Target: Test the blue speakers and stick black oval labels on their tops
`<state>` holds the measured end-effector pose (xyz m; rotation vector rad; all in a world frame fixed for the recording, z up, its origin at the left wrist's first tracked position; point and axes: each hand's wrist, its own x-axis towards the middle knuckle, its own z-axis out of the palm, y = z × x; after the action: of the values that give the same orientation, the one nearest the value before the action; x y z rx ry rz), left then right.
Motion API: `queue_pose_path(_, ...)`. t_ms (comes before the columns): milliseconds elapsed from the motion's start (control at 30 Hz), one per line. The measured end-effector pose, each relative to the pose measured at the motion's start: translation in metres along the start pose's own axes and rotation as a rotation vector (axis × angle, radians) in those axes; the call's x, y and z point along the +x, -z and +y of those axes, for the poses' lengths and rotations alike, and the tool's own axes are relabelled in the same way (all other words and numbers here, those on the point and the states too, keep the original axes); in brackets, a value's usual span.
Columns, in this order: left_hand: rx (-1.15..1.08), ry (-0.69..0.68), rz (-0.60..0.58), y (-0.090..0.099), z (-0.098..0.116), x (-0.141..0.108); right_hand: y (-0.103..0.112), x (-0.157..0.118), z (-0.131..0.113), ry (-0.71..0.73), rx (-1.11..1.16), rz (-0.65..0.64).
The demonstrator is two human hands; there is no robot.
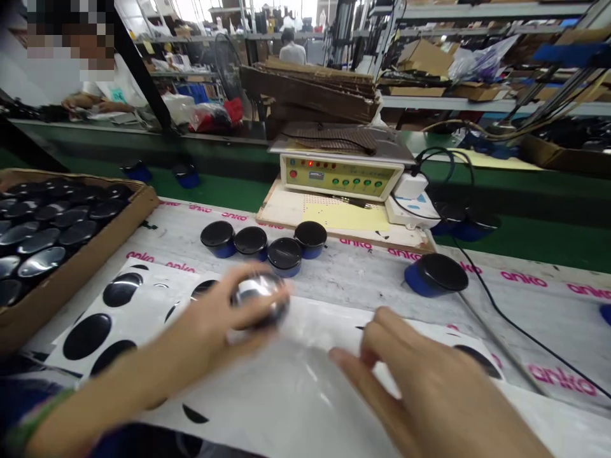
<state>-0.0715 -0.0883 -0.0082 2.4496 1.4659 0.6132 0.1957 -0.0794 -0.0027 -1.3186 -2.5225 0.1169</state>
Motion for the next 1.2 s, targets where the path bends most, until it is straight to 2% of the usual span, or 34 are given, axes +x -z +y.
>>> queue_pose_path(67,0.092,0.195,0.128,0.028,-0.042,0.04,-0.003,0.017,-0.015,0.132,0.172,-0.172)
queue_pose_path(133,0.129,0.281,0.207,0.047,-0.088,0.079,-0.011,0.04,-0.033,0.233,0.308,-0.384)
queue_pose_path(200,0.137,0.337,0.246,0.056,-0.127,0.108,-0.019,0.065,-0.048,0.337,0.36,-0.534)
queue_pose_path(267,0.13,0.359,0.262,0.058,-0.152,0.123,-0.028,0.087,-0.058,0.444,0.333,-0.594)
queue_pose_path(333,0.12,0.345,0.271,0.057,-0.158,0.128,-0.036,0.103,-0.064,0.52,0.268,-0.596)
queue_pose_path(433,0.096,0.244,0.253,0.048,-0.135,0.125,-0.047,0.112,-0.068,0.553,0.202,-0.567)
queue_pose_path(567,0.009,0.028,0.051,0.012,-0.076,0.126,-0.056,0.113,-0.074,0.546,0.18,-0.54)
queue_pose_path(667,-0.056,0.003,-0.045,-0.014,-0.041,0.135,-0.06,0.114,-0.078,0.542,0.191,-0.544)
queue_pose_path(733,-0.083,0.011,-0.029,-0.015,-0.026,0.134,-0.062,0.117,-0.08,0.54,0.21,-0.556)
queue_pose_path(767,-0.107,0.017,0.008,-0.01,-0.021,0.128,-0.064,0.118,-0.08,0.54,0.221,-0.565)
queue_pose_path(833,-0.267,0.081,0.159,0.005,-0.009,0.101,-0.066,0.121,-0.081,0.538,0.24,-0.582)
queue_pose_path(933,-0.93,0.368,0.558,0.017,0.007,0.035,-0.067,0.122,-0.08,0.532,0.259,-0.581)
queue_pose_path(1000,-1.344,0.574,0.804,0.008,0.013,-0.008,-0.066,0.122,-0.08,0.522,0.265,-0.565)
queue_pose_path(1067,-1.561,0.736,1.024,-0.009,0.012,-0.037,-0.064,0.122,-0.08,0.513,0.272,-0.553)
queue_pose_path(1133,-1.657,0.82,1.127,-0.025,0.007,-0.049,-0.063,0.122,-0.079,0.514,0.284,-0.542)
queue_pose_path(1200,-1.692,0.839,1.126,-0.035,0.001,-0.049,-0.061,0.121,-0.076,0.531,0.302,-0.531)
